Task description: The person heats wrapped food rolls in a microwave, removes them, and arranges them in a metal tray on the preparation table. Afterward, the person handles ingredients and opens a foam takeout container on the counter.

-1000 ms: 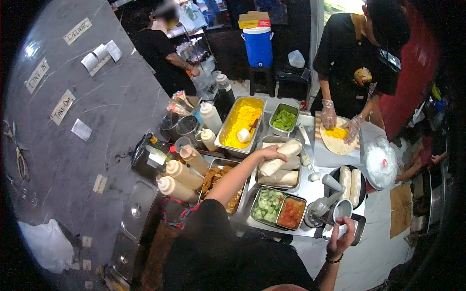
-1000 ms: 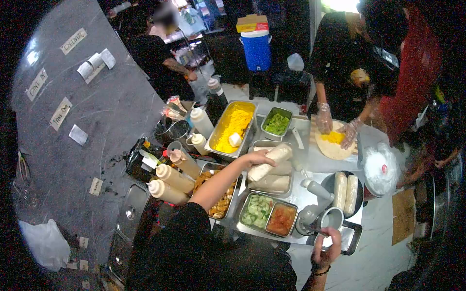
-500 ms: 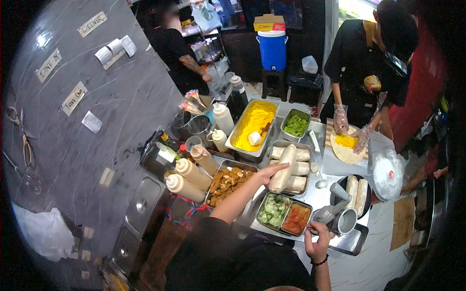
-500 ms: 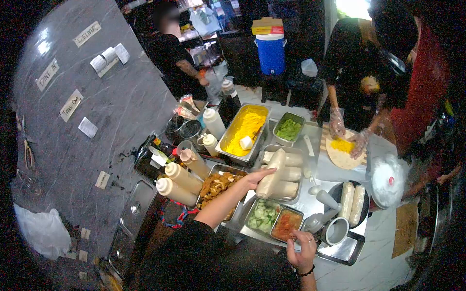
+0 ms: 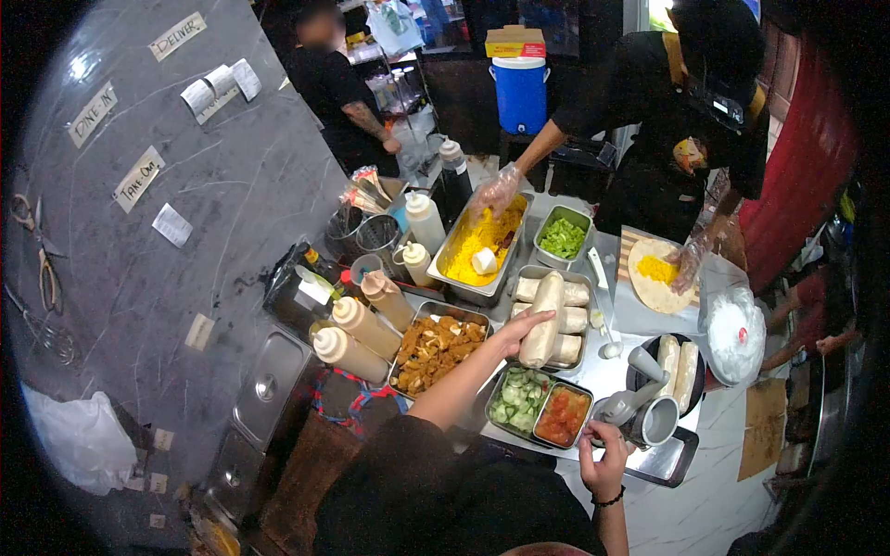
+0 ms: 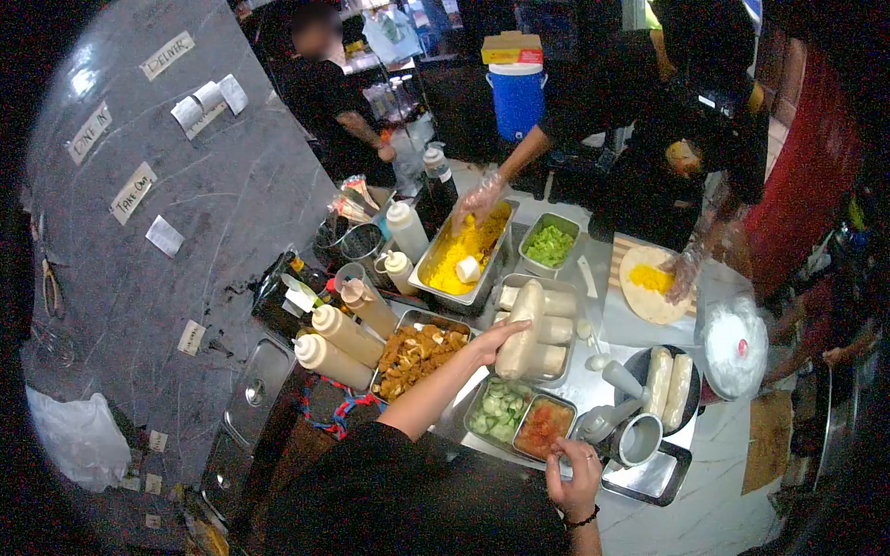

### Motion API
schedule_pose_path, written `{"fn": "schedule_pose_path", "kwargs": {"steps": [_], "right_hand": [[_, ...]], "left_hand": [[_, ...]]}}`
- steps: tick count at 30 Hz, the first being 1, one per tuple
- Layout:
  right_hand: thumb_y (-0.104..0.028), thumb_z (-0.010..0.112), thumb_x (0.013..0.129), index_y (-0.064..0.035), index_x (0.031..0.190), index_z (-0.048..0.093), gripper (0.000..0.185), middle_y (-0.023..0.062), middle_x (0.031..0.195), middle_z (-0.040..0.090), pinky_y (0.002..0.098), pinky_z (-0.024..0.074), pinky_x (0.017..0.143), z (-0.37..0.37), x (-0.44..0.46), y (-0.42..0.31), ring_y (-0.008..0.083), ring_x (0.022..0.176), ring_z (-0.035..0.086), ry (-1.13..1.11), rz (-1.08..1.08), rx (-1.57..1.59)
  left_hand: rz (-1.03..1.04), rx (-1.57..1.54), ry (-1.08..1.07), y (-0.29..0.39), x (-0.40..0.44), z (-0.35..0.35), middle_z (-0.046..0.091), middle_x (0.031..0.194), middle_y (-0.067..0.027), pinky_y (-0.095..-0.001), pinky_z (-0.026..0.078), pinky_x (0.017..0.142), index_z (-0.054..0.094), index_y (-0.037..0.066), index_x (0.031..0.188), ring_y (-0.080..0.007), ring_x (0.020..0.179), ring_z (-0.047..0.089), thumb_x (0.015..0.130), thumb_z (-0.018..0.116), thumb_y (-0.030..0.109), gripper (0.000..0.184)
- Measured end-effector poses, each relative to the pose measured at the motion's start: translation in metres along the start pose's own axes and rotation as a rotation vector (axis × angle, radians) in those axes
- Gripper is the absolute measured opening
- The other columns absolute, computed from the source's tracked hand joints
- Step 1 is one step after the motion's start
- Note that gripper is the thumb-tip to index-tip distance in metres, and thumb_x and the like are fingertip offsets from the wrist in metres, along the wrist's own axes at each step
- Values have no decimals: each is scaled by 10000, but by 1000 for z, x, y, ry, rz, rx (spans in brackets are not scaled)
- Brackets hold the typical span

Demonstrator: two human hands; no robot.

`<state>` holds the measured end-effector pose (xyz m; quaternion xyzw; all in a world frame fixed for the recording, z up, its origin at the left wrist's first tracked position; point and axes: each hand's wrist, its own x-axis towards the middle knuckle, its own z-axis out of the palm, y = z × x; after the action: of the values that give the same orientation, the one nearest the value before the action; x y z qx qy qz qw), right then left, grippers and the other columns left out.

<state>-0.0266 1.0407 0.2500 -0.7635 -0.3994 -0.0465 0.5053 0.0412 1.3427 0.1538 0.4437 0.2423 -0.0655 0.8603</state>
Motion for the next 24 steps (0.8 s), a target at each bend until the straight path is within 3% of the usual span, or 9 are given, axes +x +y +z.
{"fn": "schedule_pose_path", "kwargs": {"steps": [11, 13, 16, 19, 24], "right_hand": [[9, 615, 697, -9, 970, 559, 280, 114, 789, 607, 353, 456, 666, 1, 7, -2, 267, 714, 587, -20, -33, -62], [-2, 623, 700, -16, 995, 564, 301, 112, 800, 609, 348, 456, 675, -1, 7, -2, 268, 732, 589, -40, -20, -50], [-25, 628, 710, -39, 986, 569, 282, 104, 790, 602, 355, 446, 667, -2, 10, -4, 272, 722, 581, -56, -4, -16], [-43, 625, 724, -49, 983, 565, 266, 96, 777, 595, 360, 436, 655, -3, 7, -4, 273, 708, 573, -66, 24, -24], [-60, 634, 737, -59, 999, 563, 272, 91, 818, 610, 363, 438, 665, -3, 7, -4, 268, 745, 587, -80, 18, -30]], "left_hand": [[54, 45, 87, 10, 2, 8, 557, 1051, -119, -408, 533, 731, 389, 64, 1229, -240, 909, 595, 724, 731, 286, 649], [87, 224, 194, 4, 19, 1, 558, 1068, -137, -414, 535, 696, 386, 32, 1231, -240, 885, 602, 685, 760, 286, 708], [264, 580, 249, 5, 38, -4, 567, 1082, -166, -348, 489, 785, 406, -28, 1201, -237, 945, 575, 627, 793, 322, 776], [399, 829, 300, 4, 48, 2, 576, 1062, -193, -353, 462, 825, 392, -31, 1198, -263, 935, 587, 606, 788, 375, 819], [314, 1231, 520, -5, 48, 24, 581, 1035, -207, -396, 463, 808, 352, 18, 1219, -328, 961, 578, 580, 782, 373, 848]]}}
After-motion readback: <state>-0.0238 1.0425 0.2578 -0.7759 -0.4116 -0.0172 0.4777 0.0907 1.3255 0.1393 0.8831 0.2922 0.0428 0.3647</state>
